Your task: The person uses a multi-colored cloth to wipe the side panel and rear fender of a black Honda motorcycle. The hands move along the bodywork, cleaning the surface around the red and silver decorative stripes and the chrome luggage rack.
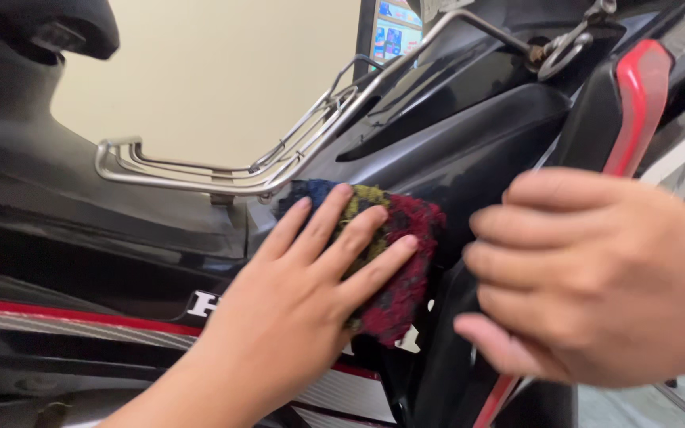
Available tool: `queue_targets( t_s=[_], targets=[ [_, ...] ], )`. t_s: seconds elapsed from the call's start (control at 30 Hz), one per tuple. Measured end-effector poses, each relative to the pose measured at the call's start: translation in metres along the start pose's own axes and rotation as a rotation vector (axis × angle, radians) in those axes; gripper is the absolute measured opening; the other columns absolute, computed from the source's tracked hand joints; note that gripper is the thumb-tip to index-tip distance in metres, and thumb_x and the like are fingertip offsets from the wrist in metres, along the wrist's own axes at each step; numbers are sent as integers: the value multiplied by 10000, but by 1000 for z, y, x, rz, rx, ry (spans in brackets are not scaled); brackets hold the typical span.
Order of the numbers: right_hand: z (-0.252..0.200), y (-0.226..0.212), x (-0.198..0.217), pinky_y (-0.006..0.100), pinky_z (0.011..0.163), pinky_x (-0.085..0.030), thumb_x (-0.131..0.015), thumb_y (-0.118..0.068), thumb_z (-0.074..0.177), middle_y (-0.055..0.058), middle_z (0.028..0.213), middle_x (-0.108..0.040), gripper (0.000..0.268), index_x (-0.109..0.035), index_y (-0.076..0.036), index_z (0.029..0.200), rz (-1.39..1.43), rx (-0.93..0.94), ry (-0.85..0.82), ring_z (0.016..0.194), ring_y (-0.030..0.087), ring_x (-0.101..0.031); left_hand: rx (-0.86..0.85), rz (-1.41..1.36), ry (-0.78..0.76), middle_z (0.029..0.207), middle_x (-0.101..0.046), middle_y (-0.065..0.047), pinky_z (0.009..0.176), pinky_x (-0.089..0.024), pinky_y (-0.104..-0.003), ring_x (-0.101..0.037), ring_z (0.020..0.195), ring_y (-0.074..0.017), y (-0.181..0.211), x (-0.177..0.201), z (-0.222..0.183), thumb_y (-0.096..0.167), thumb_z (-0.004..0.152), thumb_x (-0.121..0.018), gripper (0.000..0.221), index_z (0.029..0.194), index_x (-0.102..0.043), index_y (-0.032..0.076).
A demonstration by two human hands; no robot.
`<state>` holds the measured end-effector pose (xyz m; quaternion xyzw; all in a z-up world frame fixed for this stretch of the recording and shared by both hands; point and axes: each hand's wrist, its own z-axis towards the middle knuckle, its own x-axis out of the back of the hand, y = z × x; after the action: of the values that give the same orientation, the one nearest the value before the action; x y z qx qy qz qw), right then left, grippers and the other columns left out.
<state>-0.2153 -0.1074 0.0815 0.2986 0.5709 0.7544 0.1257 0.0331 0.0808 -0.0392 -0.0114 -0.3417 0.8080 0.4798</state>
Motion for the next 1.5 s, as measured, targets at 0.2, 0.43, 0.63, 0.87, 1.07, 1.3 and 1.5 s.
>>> queue_targets(
  t_s=[0.2,0.43,0.63,0.87,1.07,1.3,1.5],
  targets=[
    [4,-12,-13,432,712,-531,-669,-373,1161,-31,632,-572,598,-611,-210,588,-32,-48,9,604,304,-585,28,-44,88,1890,-536,-154,1427,-388,-656,-438,1778,-518,-2,-30,75,249,1106,-573,797,1892,-440,251],
    [7,-17,-12,415,741,-535,-629,-295,1137,-29,586,-518,573,-526,-210,580,-37,-136,80,567,285,-565,48,-12,71,1968,-495,-40,1520,-336,-592,-334,1875,-444,19,-29,57,417,1105,-695,870,1913,-377,349],
    [6,-16,-20,413,677,-521,-637,-273,1134,-31,556,-483,598,-493,-214,556,-17,-156,106,520,273,-519,-9,-59,-41,1930,-487,-133,1459,-296,-623,-321,1833,-495,2,-3,-6,241,999,-616,930,1910,-426,267],
    [2,-17,-16,436,734,-537,-638,-296,1133,-24,583,-534,573,-533,-203,577,-36,-159,92,574,295,-566,192,58,149,1957,-517,26,1559,-329,-559,-348,1871,-400,32,-62,146,507,1183,-553,727,1886,-386,433],
    [4,-18,-10,399,784,-543,-624,-301,1155,-33,598,-509,587,-514,-205,587,-37,-181,86,597,274,-575,10,-24,11,1978,-457,-64,1496,-334,-607,-314,1877,-448,14,-17,46,236,1016,-681,979,1934,-351,321],
    [24,-16,-8,353,738,-536,-639,-263,1129,-63,612,-523,563,-509,-210,583,-13,-221,59,586,231,-544,-70,-81,-51,1919,-486,-122,1432,-298,-615,-317,1827,-493,-22,-9,7,223,1016,-546,935,1933,-377,286],
    [28,-21,-2,364,716,-496,-681,-232,1087,-46,632,-487,519,-470,-199,613,-33,-262,42,602,244,-520,-65,-189,220,1872,-563,-167,1465,-335,-651,-371,1781,-520,-10,-51,117,291,1151,-581,707,1855,-535,250]
  ],
)
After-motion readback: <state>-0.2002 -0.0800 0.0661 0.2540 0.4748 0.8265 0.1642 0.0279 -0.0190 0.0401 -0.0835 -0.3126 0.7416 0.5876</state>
